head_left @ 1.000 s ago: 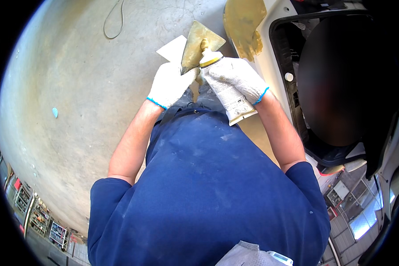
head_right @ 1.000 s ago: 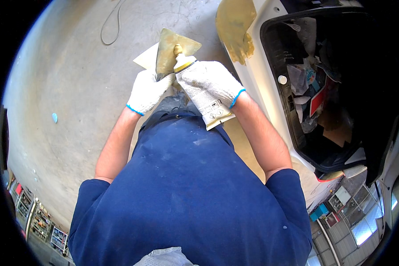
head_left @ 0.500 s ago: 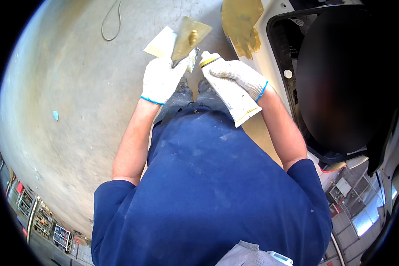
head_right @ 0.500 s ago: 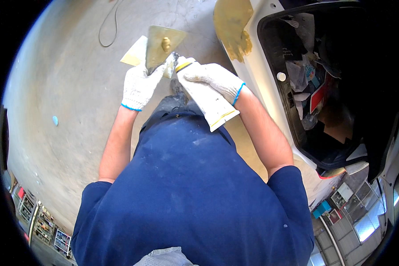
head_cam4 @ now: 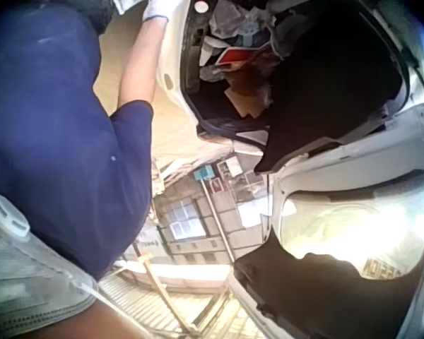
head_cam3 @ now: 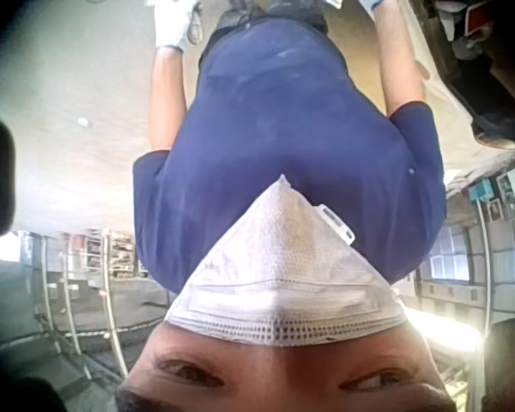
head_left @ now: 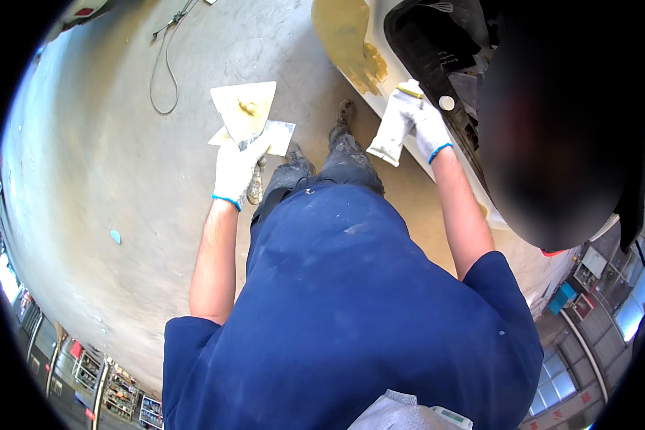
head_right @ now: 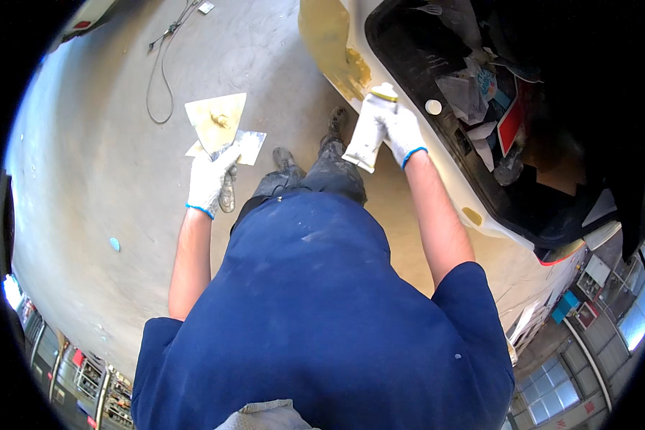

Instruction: The person applies yellow body filler to the side and rear of a white car using a putty knife and a flexible scraper. They spread the filler over the fender and bumper areas, then scrape excess material from the tools.

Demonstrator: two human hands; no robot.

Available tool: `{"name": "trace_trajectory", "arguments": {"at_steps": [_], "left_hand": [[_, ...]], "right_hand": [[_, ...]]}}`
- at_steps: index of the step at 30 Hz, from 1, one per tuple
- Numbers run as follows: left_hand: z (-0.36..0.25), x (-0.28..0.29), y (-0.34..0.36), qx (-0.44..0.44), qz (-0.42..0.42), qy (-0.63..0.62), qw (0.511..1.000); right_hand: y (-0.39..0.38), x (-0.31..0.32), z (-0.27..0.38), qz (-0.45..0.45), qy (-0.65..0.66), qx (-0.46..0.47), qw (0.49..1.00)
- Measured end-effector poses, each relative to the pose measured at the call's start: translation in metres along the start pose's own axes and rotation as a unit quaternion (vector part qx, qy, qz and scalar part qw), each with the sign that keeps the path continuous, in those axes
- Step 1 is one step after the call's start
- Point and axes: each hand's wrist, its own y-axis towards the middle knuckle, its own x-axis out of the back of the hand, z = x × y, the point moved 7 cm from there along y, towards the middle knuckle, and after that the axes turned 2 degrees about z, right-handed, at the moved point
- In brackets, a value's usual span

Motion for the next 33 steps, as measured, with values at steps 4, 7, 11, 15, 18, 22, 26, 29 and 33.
{"name": "trace_trajectory", "arguments": {"at_steps": [4,7,11,15,18,22,26,29,33], "left_hand": [[-0.013,-0.022,0.002,0.019,-0.021,0.004,1.0],[-0.038,-0.047,0.005,0.012,-0.021,0.026,0.999],[-0.059,-0.077,0.012,0.05,-0.02,0.045,0.998],[-0.08,-0.09,0.006,0.064,-0.051,0.044,0.996],[-0.093,-0.101,0.001,0.082,-0.064,0.028,0.994],[-0.115,-0.118,0.0,0.07,-0.05,0.026,0.996],[-0.13,-0.124,-0.003,0.051,-0.038,0.022,0.998],[-0.139,-0.123,-0.007,0.049,-0.017,0.031,0.998],[-0.152,-0.13,-0.011,0.035,-0.008,0.069,0.997]], "right_hand": [[0.09,0.071,-0.018,-0.052,0.041,0.014,0.998],[0.19,0.116,-0.043,-0.11,-0.032,-0.006,0.993],[0.258,0.139,-0.032,-0.21,-0.243,-0.012,0.947],[0.255,0.11,-0.014,-0.248,-0.305,0.028,0.919],[0.235,0.101,0.012,-0.254,-0.4,0.008,0.881],[0.221,0.127,0.01,-0.231,-0.37,0.03,0.9],[0.162,0.148,0.007,-0.212,-0.421,0.021,0.882],[0.104,0.136,0.013,-0.184,-0.47,0.034,0.862],[0.074,0.118,0.004,-0.155,-0.486,0.019,0.86]]}}
